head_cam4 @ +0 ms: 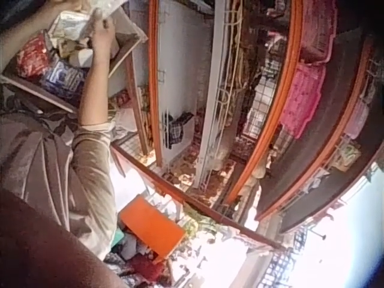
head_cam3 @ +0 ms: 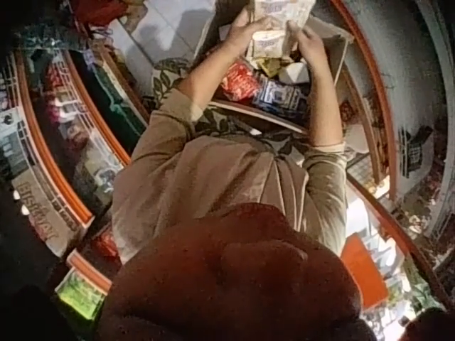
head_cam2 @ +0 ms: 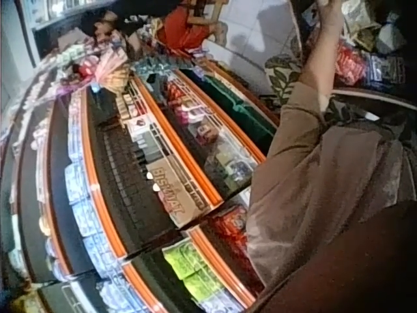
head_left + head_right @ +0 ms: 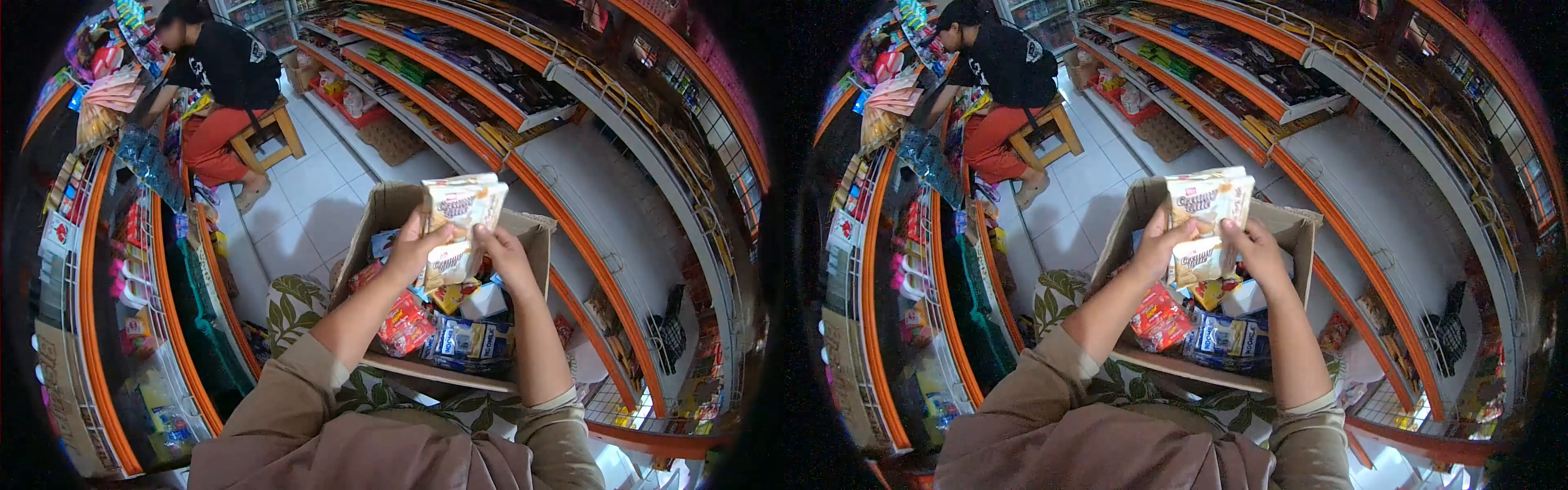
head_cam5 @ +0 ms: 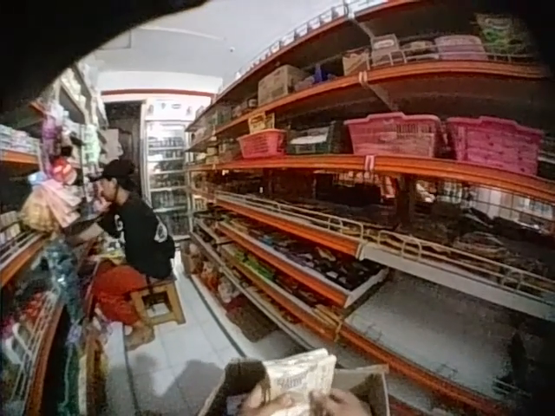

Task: Organizing and sorting various packaged drink sachets inside a cardboard box in a store aisle.

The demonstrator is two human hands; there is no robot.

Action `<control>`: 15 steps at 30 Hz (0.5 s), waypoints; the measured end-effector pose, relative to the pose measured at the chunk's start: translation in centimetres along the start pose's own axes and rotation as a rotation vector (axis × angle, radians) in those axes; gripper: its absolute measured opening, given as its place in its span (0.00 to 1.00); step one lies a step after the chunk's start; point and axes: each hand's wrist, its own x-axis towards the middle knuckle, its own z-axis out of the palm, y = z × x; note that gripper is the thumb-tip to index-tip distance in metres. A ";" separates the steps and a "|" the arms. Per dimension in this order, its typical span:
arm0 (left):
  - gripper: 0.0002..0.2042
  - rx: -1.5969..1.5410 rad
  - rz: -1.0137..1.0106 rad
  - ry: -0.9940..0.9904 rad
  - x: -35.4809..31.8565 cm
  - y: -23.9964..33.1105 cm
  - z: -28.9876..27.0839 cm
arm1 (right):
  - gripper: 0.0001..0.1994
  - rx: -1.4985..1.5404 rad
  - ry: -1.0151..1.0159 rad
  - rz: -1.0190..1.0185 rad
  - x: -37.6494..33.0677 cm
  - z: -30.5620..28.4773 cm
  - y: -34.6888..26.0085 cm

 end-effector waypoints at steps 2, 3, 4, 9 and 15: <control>0.24 0.037 -0.062 -0.066 -0.1 0.1 -0.1 | 0.17 0.231 -0.001 -0.023 -0.6 0.0 -1.4; 0.24 0.034 -0.063 -0.067 -0.2 0.1 0.0 | 0.17 0.276 -0.031 0.022 -1.1 0.0 -2.6; 0.25 0.027 -0.070 -0.076 -0.2 0.0 0.1 | 0.17 0.274 -0.029 0.023 -1.1 0.1 -2.5; 0.26 0.260 -0.063 -0.134 -0.2 -0.9 0.5 | 0.22 0.521 0.019 -0.063 -0.7 0.1 -2.4; 0.20 0.392 0.012 -0.094 0.6 -2.0 -1.1 | 0.16 0.527 0.205 -0.259 -0.6 -0.9 -1.9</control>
